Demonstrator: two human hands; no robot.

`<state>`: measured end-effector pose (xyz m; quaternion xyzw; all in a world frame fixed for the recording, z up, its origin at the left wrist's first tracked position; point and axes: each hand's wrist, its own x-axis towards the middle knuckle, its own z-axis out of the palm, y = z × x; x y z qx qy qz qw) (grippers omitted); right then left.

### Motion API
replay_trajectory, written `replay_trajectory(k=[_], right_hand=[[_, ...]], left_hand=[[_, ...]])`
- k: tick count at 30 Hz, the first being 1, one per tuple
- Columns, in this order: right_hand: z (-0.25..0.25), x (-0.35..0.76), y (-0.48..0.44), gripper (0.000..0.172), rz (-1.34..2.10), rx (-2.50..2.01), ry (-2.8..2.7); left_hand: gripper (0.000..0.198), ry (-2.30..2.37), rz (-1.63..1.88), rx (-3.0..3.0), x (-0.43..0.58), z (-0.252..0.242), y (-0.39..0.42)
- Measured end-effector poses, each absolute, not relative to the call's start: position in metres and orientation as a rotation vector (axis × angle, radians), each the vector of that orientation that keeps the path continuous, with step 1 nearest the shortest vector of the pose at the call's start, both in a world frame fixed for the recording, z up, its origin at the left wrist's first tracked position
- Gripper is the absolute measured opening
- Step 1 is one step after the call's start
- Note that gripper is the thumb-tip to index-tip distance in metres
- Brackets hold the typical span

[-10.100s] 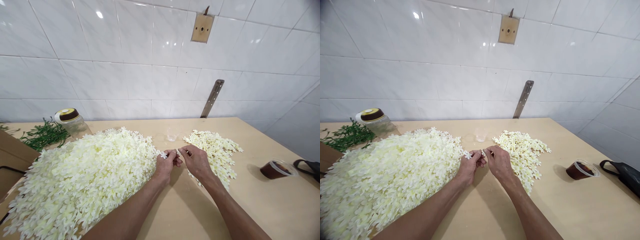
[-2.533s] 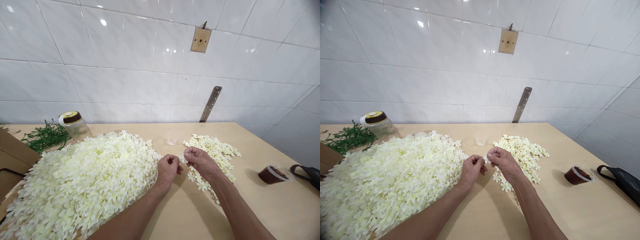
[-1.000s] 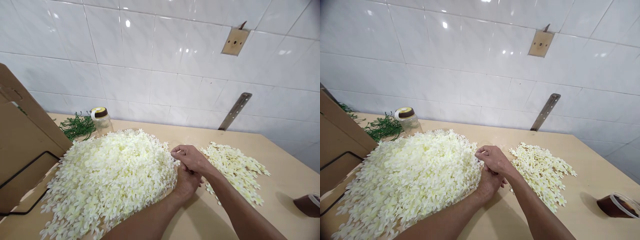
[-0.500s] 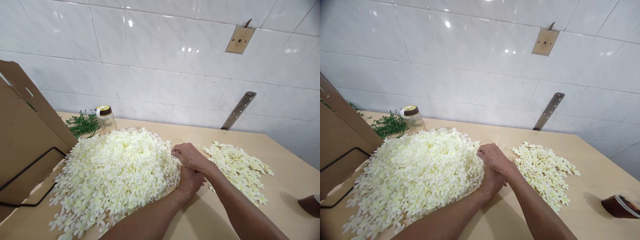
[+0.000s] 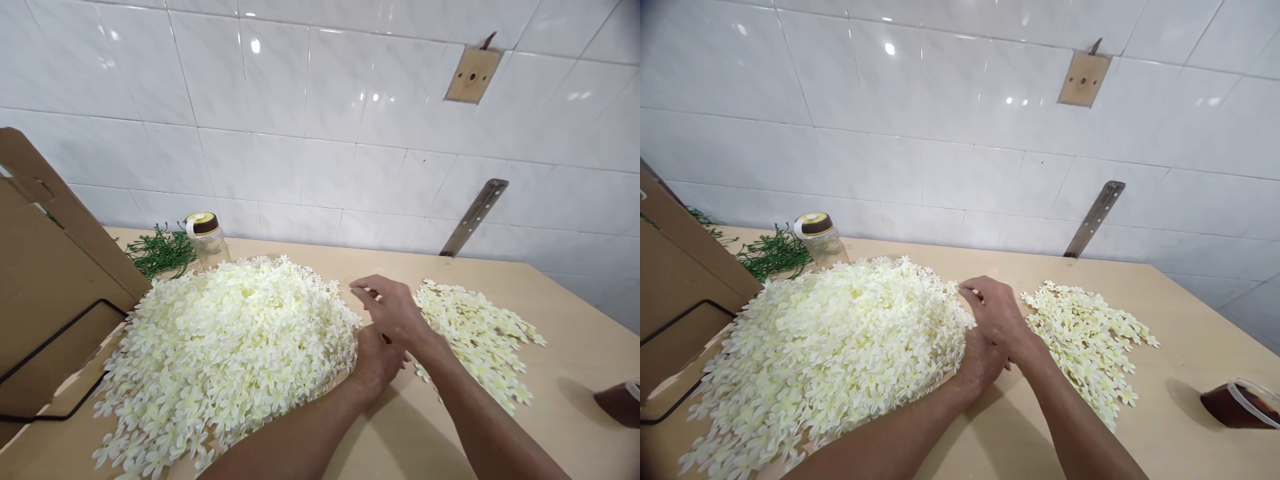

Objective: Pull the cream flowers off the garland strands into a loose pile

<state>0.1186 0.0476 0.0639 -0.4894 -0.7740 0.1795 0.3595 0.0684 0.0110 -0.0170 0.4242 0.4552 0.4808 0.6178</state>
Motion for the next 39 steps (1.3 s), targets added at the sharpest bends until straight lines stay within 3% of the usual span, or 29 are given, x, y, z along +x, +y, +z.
replay_trajectory(k=[4, 9, 14, 25, 39], right_hand=[[0.055, 0.171, 0.043, 0.027, 0.379, -1.557, -1.653], [0.027, 0.219, 0.027, 0.046, 1.005, -1.603, -1.436], [0.015, 0.225, 0.018, 0.047, 1.360, -1.384, -1.413], [0.011, 0.232, 0.015, 0.039, 1.293, -1.385, -1.396], [0.016, 0.223, 0.013, 0.044, 1.267, -1.304, -1.396]], left_hand=[[0.013, 0.962, 1.206, 0.964, 0.069, -0.019, 0.013], [0.019, 0.954, 1.202, 0.968, 0.070, -0.021, 0.020], [0.023, 0.984, 1.173, 1.030, 0.071, -0.019, 0.019], [0.022, 1.041, 1.144, 1.129, 0.074, -0.019, 0.015], [0.041, 0.973, 1.199, 0.995, 0.074, -0.017, 0.017]])
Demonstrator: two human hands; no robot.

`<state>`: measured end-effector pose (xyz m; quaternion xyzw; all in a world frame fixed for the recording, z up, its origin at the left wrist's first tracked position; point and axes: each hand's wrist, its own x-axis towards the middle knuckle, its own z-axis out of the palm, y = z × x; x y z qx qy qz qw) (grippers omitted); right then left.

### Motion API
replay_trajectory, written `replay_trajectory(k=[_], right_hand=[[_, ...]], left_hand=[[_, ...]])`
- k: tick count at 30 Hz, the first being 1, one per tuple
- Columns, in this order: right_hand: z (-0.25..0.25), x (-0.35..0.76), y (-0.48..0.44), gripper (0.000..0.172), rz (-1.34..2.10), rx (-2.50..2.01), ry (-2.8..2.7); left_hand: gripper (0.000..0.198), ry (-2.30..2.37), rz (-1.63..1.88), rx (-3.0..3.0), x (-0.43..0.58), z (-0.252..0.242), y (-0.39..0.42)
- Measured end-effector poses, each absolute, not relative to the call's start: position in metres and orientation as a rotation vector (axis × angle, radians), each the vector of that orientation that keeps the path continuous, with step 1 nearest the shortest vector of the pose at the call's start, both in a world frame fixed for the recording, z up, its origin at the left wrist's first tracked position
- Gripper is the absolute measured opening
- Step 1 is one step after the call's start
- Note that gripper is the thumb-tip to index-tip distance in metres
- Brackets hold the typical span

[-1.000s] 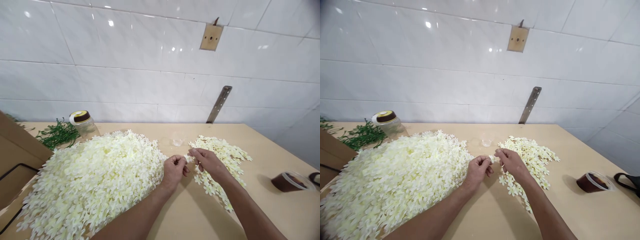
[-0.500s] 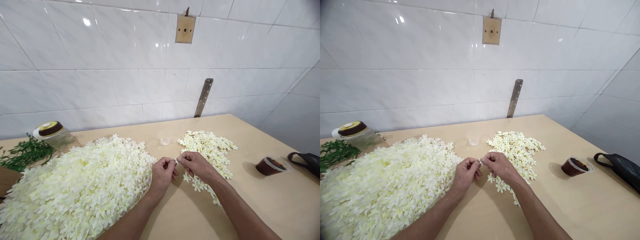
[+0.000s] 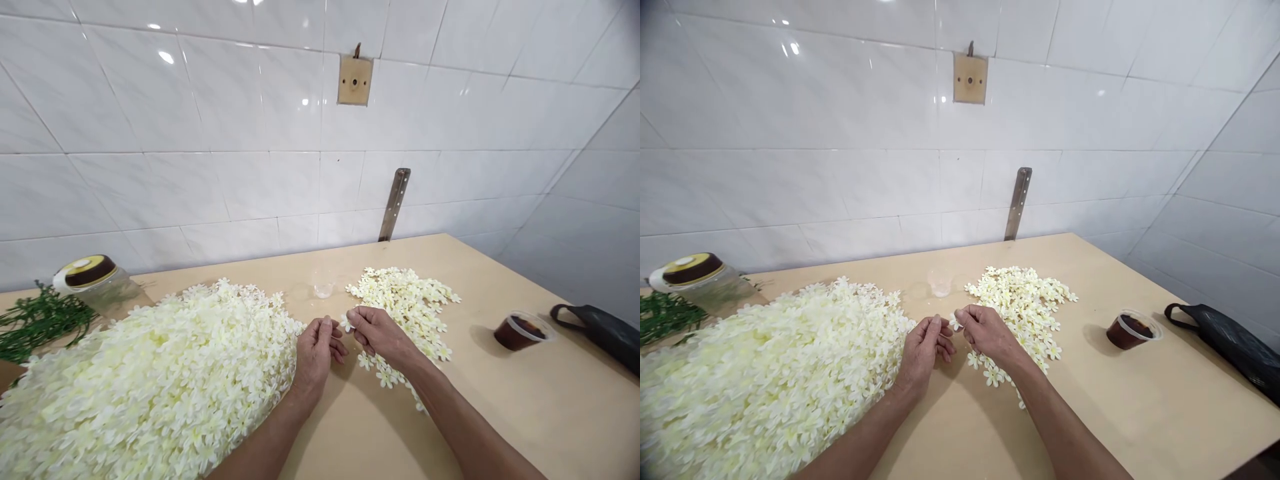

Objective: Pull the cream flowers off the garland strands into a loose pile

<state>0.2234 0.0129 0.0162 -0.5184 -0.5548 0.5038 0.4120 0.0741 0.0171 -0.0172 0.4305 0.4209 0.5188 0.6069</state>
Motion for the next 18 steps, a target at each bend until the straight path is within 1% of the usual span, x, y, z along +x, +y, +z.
replay_trajectory(k=[4, 18], right_hand=[[0.0123, 0.2225, 0.0148, 0.048, 1.323, -1.283, -1.374], [0.0084, 0.2227, 0.0198, 0.044, 1.423, -1.256, -1.355]], left_hand=[[0.043, 0.954, 1.202, 0.988, 0.0731, -0.0182, 0.0176], [0.040, 0.968, 1.158, 0.982, 0.0725, -0.0195, 0.0178]])
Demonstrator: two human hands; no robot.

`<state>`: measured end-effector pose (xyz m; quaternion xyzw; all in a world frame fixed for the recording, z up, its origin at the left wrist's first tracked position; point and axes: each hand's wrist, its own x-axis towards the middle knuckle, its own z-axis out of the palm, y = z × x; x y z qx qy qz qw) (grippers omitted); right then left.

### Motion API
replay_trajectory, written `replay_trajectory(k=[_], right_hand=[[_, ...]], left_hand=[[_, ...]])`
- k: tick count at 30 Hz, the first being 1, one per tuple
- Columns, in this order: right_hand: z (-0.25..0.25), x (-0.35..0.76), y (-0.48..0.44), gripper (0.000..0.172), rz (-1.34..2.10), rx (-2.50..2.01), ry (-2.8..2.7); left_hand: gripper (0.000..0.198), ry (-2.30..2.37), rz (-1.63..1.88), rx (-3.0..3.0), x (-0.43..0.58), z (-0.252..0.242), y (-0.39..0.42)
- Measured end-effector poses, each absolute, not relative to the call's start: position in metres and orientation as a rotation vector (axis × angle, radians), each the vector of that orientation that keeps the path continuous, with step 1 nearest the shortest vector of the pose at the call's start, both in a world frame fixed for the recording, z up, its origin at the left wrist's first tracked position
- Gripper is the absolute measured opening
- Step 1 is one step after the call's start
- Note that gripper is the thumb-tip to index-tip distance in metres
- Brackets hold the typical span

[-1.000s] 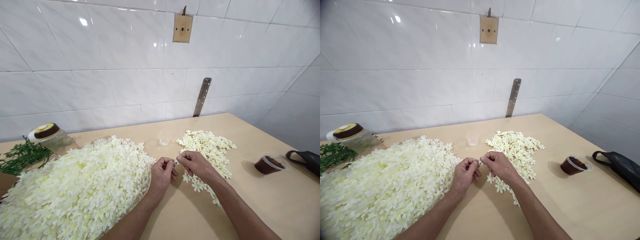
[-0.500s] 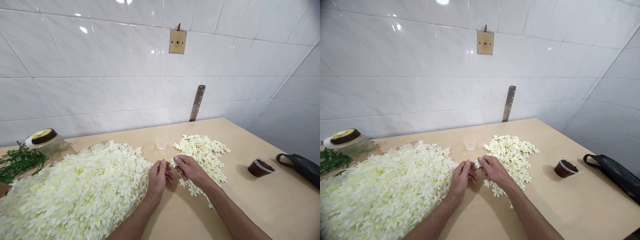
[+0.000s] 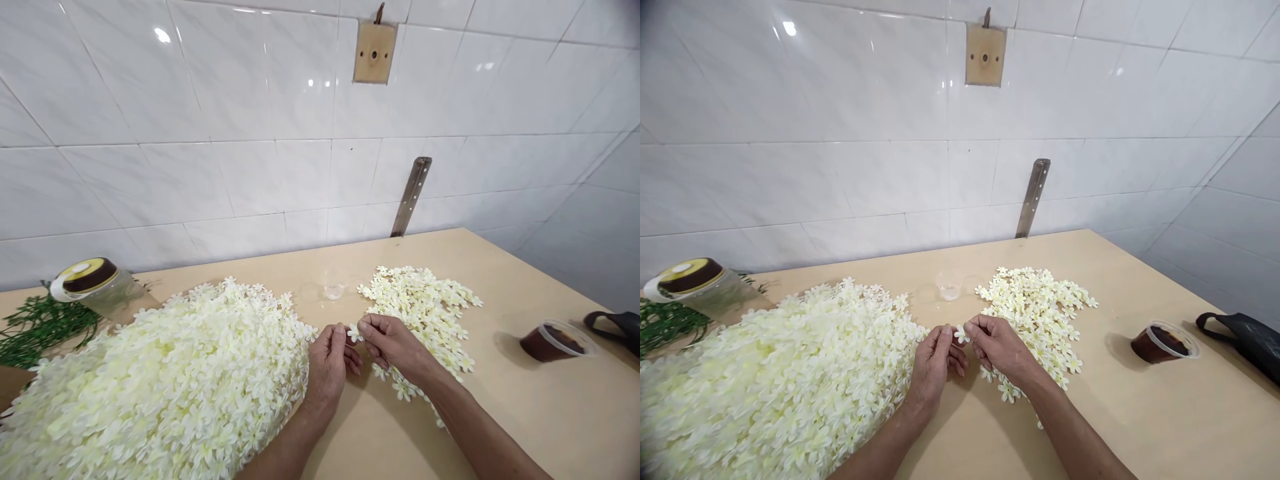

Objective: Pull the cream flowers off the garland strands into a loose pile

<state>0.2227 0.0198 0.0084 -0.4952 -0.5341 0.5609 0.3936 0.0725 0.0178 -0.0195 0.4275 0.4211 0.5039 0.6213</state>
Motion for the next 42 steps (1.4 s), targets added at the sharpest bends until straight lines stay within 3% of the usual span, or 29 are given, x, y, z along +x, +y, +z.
replay_trajectory(k=[15, 29, 42], right_hand=[[0.004, 0.220, 0.017, 0.041, 1.281, -1.392, -1.459], [0.032, 0.208, 0.042, 0.037, 1.458, -1.372, -1.596], [0.015, 0.211, 0.041, 0.041, 1.355, -1.383, -1.458]], left_hand=[[0.031, 1.014, 1.166, 1.105, 0.072, -0.021, 0.015], [0.031, 1.123, 1.346, 1.046, 0.065, -0.008, 0.015], [0.033, 1.124, 1.367, 0.958, 0.074, -0.013, 0.015]])
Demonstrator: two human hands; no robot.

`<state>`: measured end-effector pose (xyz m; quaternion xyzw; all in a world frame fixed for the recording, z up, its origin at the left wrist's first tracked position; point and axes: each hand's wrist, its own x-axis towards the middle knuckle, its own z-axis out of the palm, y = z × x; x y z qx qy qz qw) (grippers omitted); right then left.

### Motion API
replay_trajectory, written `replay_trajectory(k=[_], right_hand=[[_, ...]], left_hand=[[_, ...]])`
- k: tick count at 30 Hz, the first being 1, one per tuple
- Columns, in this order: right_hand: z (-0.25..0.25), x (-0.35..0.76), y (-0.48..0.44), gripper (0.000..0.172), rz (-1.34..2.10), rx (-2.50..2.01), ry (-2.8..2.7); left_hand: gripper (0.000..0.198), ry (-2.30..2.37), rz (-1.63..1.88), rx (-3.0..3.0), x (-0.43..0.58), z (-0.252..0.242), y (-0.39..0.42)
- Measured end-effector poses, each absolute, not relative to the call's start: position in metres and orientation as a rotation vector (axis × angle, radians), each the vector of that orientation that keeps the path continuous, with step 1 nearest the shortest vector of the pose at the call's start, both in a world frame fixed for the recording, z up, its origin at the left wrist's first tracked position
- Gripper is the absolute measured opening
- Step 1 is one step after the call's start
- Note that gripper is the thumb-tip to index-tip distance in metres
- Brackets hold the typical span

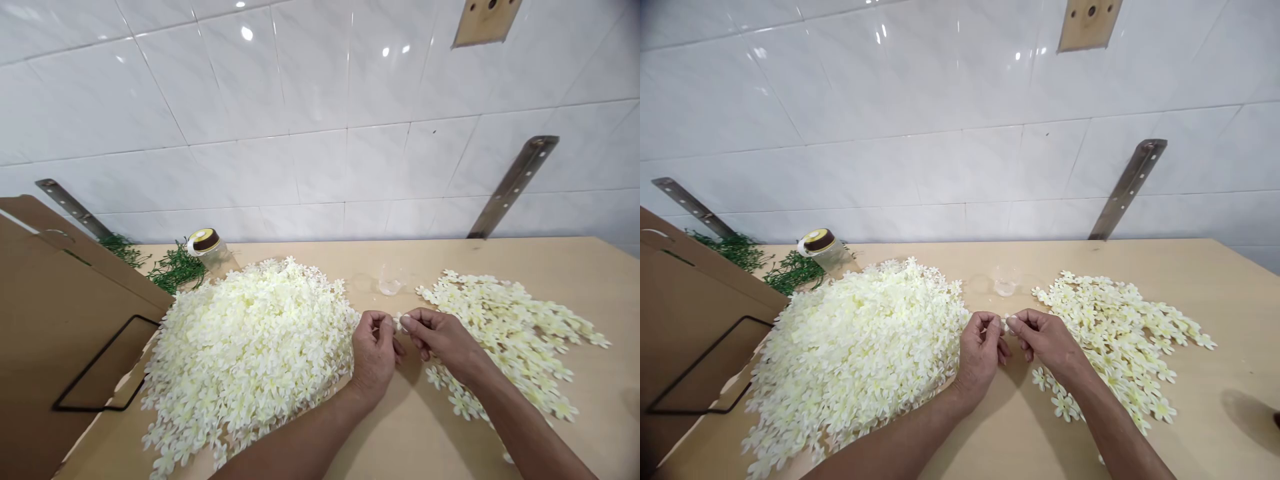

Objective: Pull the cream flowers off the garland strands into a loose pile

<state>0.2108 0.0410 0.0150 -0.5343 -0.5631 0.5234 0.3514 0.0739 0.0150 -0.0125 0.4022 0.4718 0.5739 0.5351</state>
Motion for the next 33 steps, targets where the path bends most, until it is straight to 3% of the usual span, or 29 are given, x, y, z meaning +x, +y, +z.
replay_trajectory(k=[8, 16, 33], right_hand=[[0.009, 0.202, 0.036, 0.046, 1.490, -1.292, -1.388], [0.013, 0.195, 0.023, 0.043, 1.643, -1.157, -1.396], [0.007, 0.197, 0.024, 0.042, 1.531, -1.357, -1.519]], left_hand=[[0.028, 1.089, 1.313, 0.873, 0.072, -0.011, 0.002], [0.038, 1.061, 1.264, 0.939, 0.060, -0.007, 0.003], [0.043, 1.025, 1.236, 0.821, 0.057, -0.009, -0.003]])
